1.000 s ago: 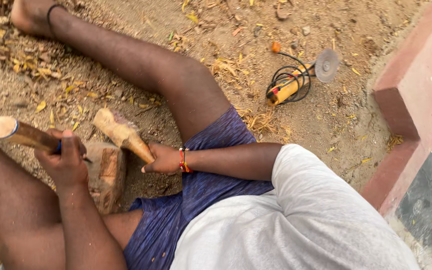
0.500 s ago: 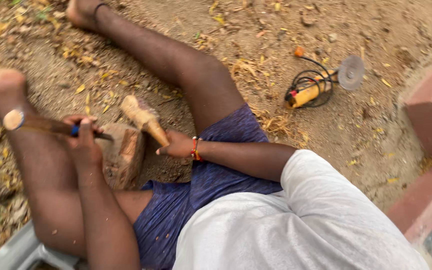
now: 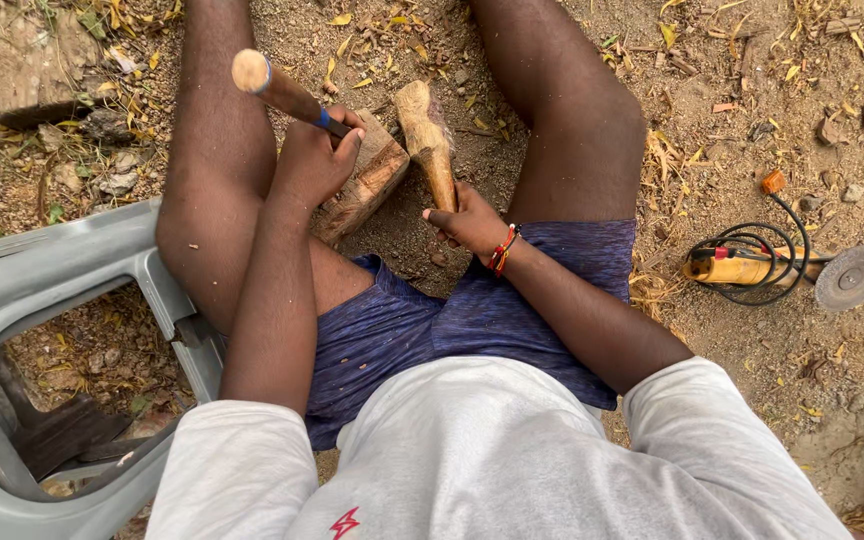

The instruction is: The person is carving a piece of wood using a chisel and a wooden mallet. They hold the wood between their legs and repeatedly strike the chisel to shape it.

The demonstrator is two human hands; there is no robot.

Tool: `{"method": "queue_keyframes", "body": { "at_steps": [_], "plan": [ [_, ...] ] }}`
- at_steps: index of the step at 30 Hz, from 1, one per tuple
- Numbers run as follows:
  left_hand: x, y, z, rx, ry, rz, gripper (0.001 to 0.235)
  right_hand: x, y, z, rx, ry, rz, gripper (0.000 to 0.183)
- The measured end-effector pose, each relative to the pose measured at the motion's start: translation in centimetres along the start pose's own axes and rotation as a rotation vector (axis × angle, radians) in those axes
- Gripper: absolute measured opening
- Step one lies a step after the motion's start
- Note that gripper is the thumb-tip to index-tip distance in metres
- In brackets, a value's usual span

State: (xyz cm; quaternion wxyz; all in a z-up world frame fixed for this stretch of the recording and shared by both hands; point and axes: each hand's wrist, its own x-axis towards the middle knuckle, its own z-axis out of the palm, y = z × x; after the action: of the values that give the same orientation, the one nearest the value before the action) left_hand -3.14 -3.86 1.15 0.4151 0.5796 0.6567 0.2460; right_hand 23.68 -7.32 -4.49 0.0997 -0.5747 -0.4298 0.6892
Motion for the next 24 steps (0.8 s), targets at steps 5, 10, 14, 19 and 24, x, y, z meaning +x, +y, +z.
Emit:
{"method": "queue_keyframes", "body": {
  "at_steps": [5, 10, 14, 19, 24],
  "plan": [
    [1.3, -0.8, -0.3, -0.094, -0.030, -0.003, 0.017, -0.5, -0.7, 0.1, -0.003, -0.023, 0.024, 0.059],
    [1.7, -0.7, -0.3, -0.059, -0.029, 0.160, 0.014, -0.8, -1.0, 0.2, 0.000, -0.039, 0.012, 0.058],
    [2.0, 0.4, 0.1, -0.101, -0.080, 0.189, 0.017, -0.9, -1.0, 0.2, -0.013, -0.017, 0.020, 0.061],
    [2.3, 1.5, 0.4, -0.095, -0.106, 0.262, 0.015, -0.9, -1.0, 0.3, 0.042, -0.024, 0.015, 0.062],
    [2.4, 1.8, 0.6, -0.056, -0.107, 0.336, 0.015, -1.1, -0.9, 0.2, 0.042, -0.031, 0.013, 0.062]
  ]
}}
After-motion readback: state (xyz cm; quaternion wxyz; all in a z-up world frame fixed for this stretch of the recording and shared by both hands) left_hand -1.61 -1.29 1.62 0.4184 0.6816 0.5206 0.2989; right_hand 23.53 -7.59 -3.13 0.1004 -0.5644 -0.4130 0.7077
